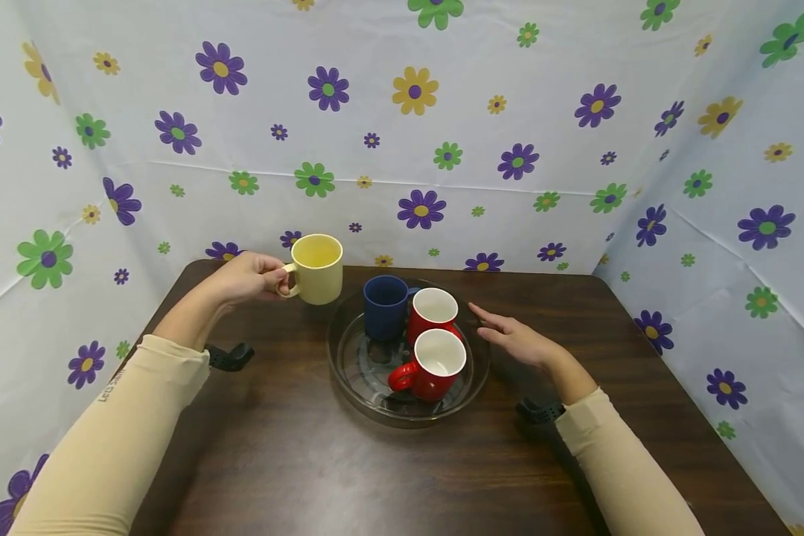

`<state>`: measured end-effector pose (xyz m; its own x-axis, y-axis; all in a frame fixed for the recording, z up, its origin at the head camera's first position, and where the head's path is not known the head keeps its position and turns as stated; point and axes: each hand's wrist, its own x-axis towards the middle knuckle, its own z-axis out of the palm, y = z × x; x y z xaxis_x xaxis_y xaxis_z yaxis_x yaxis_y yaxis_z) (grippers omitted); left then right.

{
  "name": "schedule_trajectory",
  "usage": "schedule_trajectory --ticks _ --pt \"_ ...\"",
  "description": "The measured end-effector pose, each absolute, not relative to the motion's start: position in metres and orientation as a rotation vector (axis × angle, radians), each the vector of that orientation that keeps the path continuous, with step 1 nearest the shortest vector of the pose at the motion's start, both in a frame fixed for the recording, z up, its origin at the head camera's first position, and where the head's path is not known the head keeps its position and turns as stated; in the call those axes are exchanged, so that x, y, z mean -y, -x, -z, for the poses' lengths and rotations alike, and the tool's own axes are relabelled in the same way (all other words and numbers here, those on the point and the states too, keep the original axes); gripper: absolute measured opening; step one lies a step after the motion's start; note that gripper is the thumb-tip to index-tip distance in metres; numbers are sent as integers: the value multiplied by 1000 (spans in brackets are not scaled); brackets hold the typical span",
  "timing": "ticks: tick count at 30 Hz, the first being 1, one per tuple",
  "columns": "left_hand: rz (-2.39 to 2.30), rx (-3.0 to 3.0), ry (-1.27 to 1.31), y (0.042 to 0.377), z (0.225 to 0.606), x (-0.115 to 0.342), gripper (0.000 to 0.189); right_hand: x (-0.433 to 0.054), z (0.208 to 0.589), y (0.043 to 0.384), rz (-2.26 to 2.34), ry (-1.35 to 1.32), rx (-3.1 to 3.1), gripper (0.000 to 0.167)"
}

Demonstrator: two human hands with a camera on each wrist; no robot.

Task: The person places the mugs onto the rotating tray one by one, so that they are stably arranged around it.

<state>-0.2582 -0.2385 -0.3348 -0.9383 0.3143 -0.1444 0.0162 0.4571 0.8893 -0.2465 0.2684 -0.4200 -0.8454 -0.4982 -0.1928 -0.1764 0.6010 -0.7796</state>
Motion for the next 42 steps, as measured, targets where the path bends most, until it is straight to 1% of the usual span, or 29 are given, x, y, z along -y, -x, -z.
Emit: schedule_trajectory --ticks 11,20,24,29,31,42 --pt "-1468 -2441 -286 251 324 245 29 -267 416 246 1135 565 -2518 61" --pt "-1478 -2453 -308 239 317 239 25 -265 410 222 980 636 -2537 91" --pt "-1474 -2461 -335 234 315 237 25 -264 409 213 978 656 -2512 101" --pt "-1474 -2454 -351 230 313 235 24 -264 412 211 1026 706 -2481 111" --pt "-1471 -2454 -350 229 312 233 24 -265 413 212 1031 725 -2480 111" --pt "-1463 -2432 -426 221 309 225 24 -266 411 217 1078 679 -2451 100"
